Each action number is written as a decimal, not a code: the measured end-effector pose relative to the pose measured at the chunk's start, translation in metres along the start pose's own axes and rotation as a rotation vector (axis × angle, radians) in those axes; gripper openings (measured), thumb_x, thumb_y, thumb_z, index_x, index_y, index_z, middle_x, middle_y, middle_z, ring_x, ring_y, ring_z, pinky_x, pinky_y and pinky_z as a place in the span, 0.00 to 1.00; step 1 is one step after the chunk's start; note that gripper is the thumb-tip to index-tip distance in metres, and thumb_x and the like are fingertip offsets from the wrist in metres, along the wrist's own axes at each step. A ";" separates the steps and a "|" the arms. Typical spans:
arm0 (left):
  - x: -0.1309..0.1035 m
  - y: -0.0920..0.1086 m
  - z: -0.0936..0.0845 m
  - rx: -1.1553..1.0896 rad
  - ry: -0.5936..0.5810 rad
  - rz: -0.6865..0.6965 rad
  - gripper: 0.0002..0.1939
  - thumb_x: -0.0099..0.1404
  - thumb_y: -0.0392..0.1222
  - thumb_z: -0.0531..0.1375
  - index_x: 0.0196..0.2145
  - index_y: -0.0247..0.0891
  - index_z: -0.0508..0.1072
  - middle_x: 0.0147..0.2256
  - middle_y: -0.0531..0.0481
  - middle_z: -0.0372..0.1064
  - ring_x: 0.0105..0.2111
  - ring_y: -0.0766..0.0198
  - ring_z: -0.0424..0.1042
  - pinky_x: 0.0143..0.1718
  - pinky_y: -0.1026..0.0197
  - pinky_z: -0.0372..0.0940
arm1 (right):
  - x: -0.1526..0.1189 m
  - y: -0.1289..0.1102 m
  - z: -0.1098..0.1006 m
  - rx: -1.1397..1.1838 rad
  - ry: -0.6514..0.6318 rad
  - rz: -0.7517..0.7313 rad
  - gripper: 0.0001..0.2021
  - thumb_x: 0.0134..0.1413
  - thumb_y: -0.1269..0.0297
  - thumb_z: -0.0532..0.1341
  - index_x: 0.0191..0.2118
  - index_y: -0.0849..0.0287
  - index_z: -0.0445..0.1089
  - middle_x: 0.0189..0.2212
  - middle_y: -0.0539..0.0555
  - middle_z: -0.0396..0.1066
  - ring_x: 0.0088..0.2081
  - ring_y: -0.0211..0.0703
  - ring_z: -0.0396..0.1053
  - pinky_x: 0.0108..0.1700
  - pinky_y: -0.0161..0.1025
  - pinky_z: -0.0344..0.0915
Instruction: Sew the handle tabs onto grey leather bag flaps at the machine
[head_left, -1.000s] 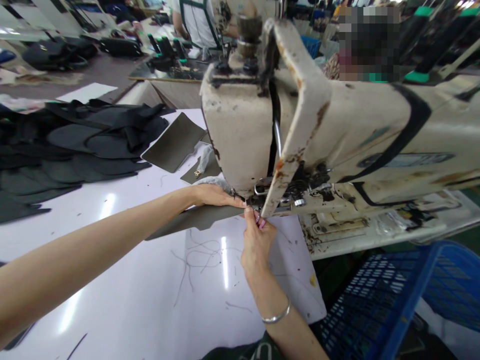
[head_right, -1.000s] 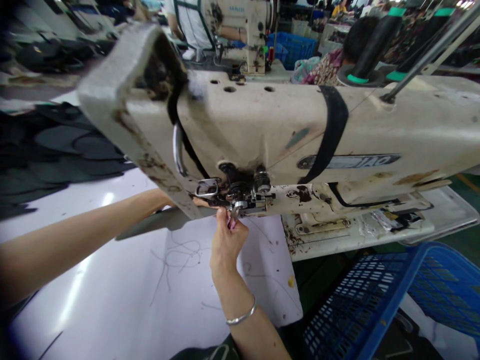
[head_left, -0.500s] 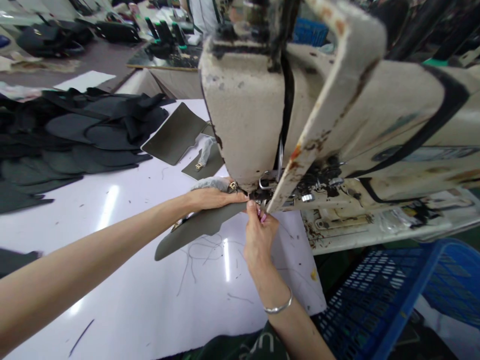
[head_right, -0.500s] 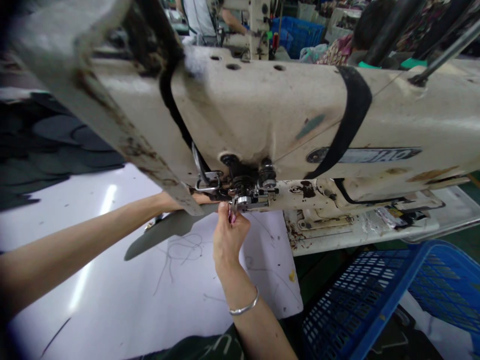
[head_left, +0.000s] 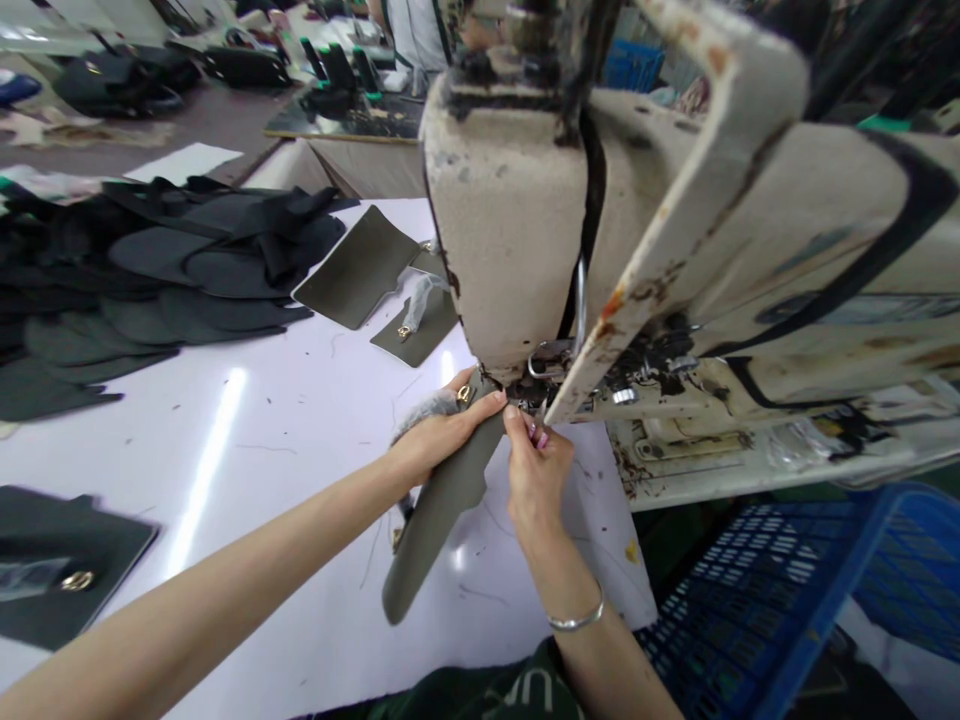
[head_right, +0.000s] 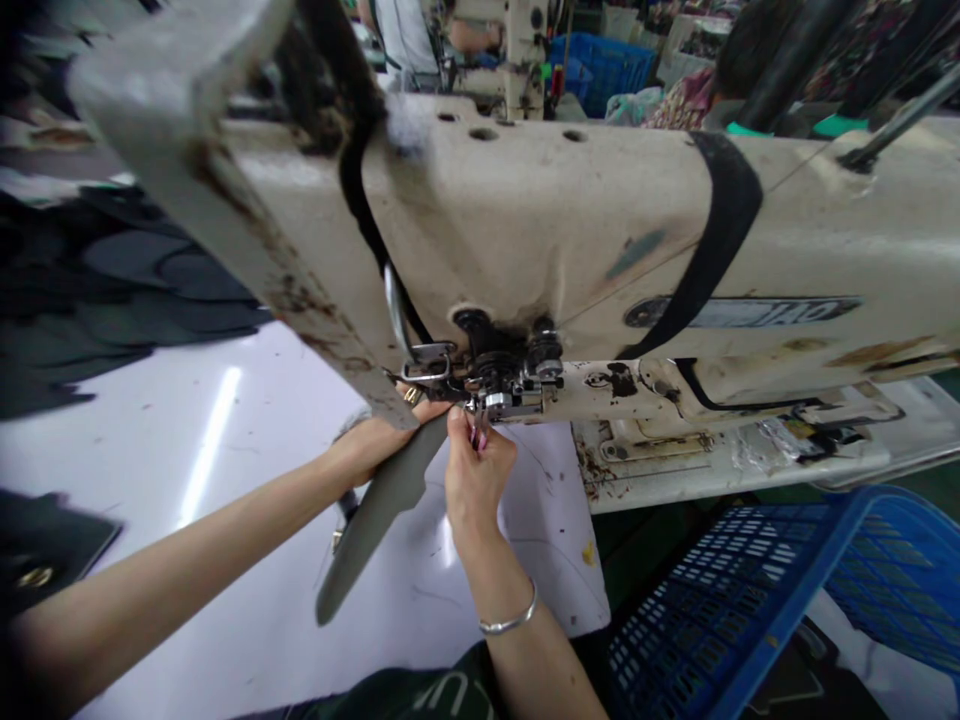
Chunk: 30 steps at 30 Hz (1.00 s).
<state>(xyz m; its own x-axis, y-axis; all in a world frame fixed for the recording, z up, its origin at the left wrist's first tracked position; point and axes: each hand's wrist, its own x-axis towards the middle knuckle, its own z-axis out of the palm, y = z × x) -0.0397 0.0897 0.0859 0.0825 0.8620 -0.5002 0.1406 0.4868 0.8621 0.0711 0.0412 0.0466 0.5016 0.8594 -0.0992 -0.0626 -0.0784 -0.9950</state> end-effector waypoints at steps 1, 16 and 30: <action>-0.004 -0.003 0.005 -0.049 -0.021 0.004 0.25 0.56 0.60 0.69 0.47 0.46 0.75 0.32 0.51 0.79 0.27 0.57 0.77 0.23 0.62 0.70 | 0.001 0.001 -0.002 0.001 -0.011 -0.005 0.22 0.60 0.53 0.62 0.19 0.57 0.57 0.19 0.45 0.50 0.25 0.35 0.50 0.27 0.33 0.51; -0.028 -0.026 0.066 -0.528 0.256 -0.004 0.34 0.58 0.58 0.70 0.58 0.46 0.70 0.46 0.46 0.80 0.40 0.55 0.80 0.37 0.60 0.73 | 0.021 -0.020 -0.046 -0.047 -0.307 0.128 0.25 0.52 0.55 0.66 0.17 0.56 0.52 0.15 0.43 0.48 0.20 0.32 0.46 0.23 0.34 0.44; -0.006 -0.018 0.063 -0.518 0.275 0.126 0.33 0.62 0.55 0.67 0.62 0.52 0.65 0.50 0.52 0.77 0.43 0.62 0.78 0.40 0.65 0.71 | 0.025 -0.016 -0.050 -0.052 -0.377 0.063 0.21 0.52 0.58 0.66 0.17 0.57 0.57 0.19 0.44 0.51 0.24 0.33 0.47 0.27 0.34 0.49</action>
<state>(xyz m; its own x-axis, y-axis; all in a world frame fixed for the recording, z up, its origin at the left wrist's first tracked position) 0.0195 0.0669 0.0685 -0.2011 0.8886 -0.4122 -0.3589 0.3247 0.8751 0.1275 0.0383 0.0593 0.1451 0.9768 -0.1574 -0.0348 -0.1540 -0.9875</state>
